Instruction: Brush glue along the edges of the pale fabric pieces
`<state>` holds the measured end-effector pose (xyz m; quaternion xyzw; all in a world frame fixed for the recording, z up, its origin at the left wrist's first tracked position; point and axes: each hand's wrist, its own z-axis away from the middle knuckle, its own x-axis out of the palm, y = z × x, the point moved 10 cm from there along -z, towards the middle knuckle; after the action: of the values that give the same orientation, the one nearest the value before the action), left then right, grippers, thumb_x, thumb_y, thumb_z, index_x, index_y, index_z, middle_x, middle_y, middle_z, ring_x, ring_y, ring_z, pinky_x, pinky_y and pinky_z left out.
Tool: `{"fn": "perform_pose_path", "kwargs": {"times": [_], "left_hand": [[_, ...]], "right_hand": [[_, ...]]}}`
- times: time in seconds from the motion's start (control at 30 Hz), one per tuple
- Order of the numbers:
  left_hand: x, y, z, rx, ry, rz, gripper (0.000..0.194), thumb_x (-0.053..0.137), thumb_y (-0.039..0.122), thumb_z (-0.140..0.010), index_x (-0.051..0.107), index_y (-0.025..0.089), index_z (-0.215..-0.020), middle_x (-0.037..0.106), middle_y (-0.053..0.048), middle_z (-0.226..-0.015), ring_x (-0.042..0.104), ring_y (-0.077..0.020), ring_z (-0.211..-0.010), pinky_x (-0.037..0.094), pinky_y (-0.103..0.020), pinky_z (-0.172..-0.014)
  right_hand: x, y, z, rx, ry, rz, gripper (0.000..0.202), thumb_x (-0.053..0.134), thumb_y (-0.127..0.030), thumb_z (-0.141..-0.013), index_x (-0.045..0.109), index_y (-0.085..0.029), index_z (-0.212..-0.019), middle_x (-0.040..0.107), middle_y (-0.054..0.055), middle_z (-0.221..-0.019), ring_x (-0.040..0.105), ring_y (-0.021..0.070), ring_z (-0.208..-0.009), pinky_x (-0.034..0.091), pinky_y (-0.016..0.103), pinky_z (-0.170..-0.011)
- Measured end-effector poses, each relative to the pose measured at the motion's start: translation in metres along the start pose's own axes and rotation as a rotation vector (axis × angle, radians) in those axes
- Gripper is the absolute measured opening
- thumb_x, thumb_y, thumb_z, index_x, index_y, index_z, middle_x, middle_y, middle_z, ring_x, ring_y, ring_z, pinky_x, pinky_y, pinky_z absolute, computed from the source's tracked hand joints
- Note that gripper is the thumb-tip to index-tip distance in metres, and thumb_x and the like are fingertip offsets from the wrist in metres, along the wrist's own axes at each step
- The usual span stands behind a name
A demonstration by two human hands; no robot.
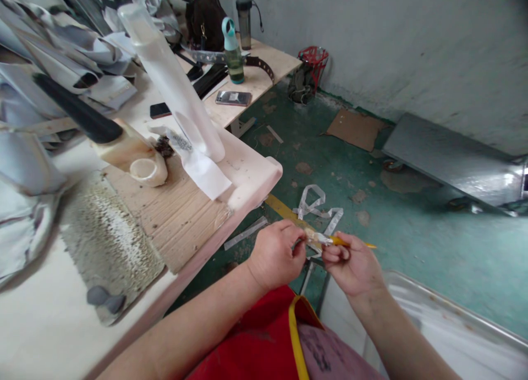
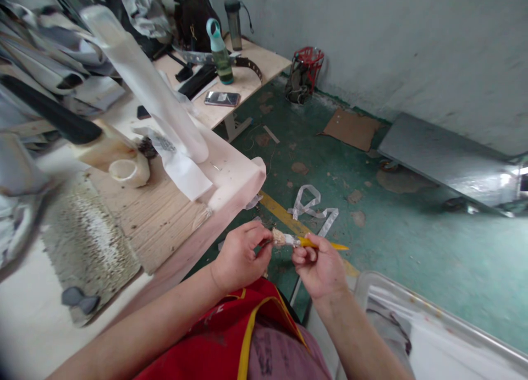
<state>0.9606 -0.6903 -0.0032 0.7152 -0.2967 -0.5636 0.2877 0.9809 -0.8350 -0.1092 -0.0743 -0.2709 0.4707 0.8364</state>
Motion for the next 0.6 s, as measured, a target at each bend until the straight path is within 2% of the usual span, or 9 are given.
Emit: {"fn": "perform_pose_path", "kwargs": {"times": [0.17,0.23,0.3,0.37,0.4,0.5,0.6], "left_hand": [[0.001,-0.003,0.002,-0.038,0.022,-0.142,0.007,0.050,0.012,-0.066,0.053,0.018,-0.064,0.054,-0.001,-0.065,0.050,-0.0121,-0.059,0.039,-0.022,-0.054],[-0.007,-0.016,0.003,-0.091,0.055,-0.202,0.008,0.050,0.011,-0.065,0.053,0.018,-0.062,0.053,-0.001,-0.064,0.049,-0.0124,-0.059,0.038,-0.023,-0.054],[-0.024,-0.038,0.006,-0.195,0.129,-0.256,0.009,0.049,0.010,-0.064,0.051,0.017,-0.060,0.052,-0.001,-0.062,0.049,-0.0130,-0.059,0.038,-0.023,-0.054],[-0.036,-0.055,0.009,-0.266,0.177,-0.231,0.011,0.048,0.009,-0.067,0.052,0.017,-0.061,0.052,-0.001,-0.061,0.049,-0.0128,-0.059,0.039,-0.023,-0.056],[-0.036,-0.057,0.009,-0.261,0.168,-0.180,0.012,0.048,0.009,-0.069,0.053,0.017,-0.063,0.052,-0.001,-0.061,0.050,-0.0123,-0.060,0.040,-0.023,-0.057],[-0.021,-0.041,0.008,-0.159,0.081,0.001,0.011,0.047,0.011,-0.074,0.056,0.017,-0.071,0.055,-0.001,-0.068,0.051,-0.0106,-0.062,0.042,-0.020,-0.059],[-0.011,-0.022,0.010,-0.146,0.067,0.040,0.008,0.051,0.015,-0.073,0.057,0.017,-0.077,0.055,-0.001,-0.071,0.051,-0.0100,-0.061,0.043,-0.020,-0.057]], "right_hand": [[-0.001,-0.002,0.000,-0.080,-0.040,0.087,0.026,0.063,-0.012,-0.057,0.038,-0.018,-0.056,0.032,-0.009,-0.034,0.042,0.0075,-0.035,0.035,0.016,-0.033],[-0.003,-0.005,-0.001,-0.092,-0.042,0.073,0.027,0.063,-0.013,-0.057,0.037,-0.018,-0.055,0.032,-0.009,-0.034,0.042,0.0072,-0.035,0.035,0.016,-0.033],[-0.009,-0.013,-0.001,-0.114,-0.004,0.030,0.027,0.061,-0.011,-0.058,0.035,-0.018,-0.052,0.032,-0.008,-0.033,0.040,0.0065,-0.034,0.034,0.015,-0.033],[-0.012,-0.022,-0.001,-0.157,0.028,0.019,0.027,0.059,-0.010,-0.058,0.035,-0.017,-0.049,0.032,-0.008,-0.032,0.039,0.0065,-0.034,0.034,0.015,-0.033],[-0.011,-0.026,0.000,-0.187,0.023,0.032,0.026,0.060,-0.010,-0.059,0.037,-0.017,-0.049,0.032,-0.008,-0.032,0.040,0.0068,-0.035,0.035,0.015,-0.034],[0.003,-0.031,0.007,-0.296,-0.047,0.105,0.027,0.065,-0.013,-0.061,0.041,-0.016,-0.048,0.034,-0.007,-0.033,0.043,0.0074,-0.036,0.040,0.017,-0.038],[0.020,-0.030,0.015,-0.413,-0.135,0.192,0.031,0.068,-0.016,-0.063,0.042,-0.016,-0.047,0.035,-0.008,-0.034,0.045,0.0080,-0.037,0.043,0.019,-0.040]]}}
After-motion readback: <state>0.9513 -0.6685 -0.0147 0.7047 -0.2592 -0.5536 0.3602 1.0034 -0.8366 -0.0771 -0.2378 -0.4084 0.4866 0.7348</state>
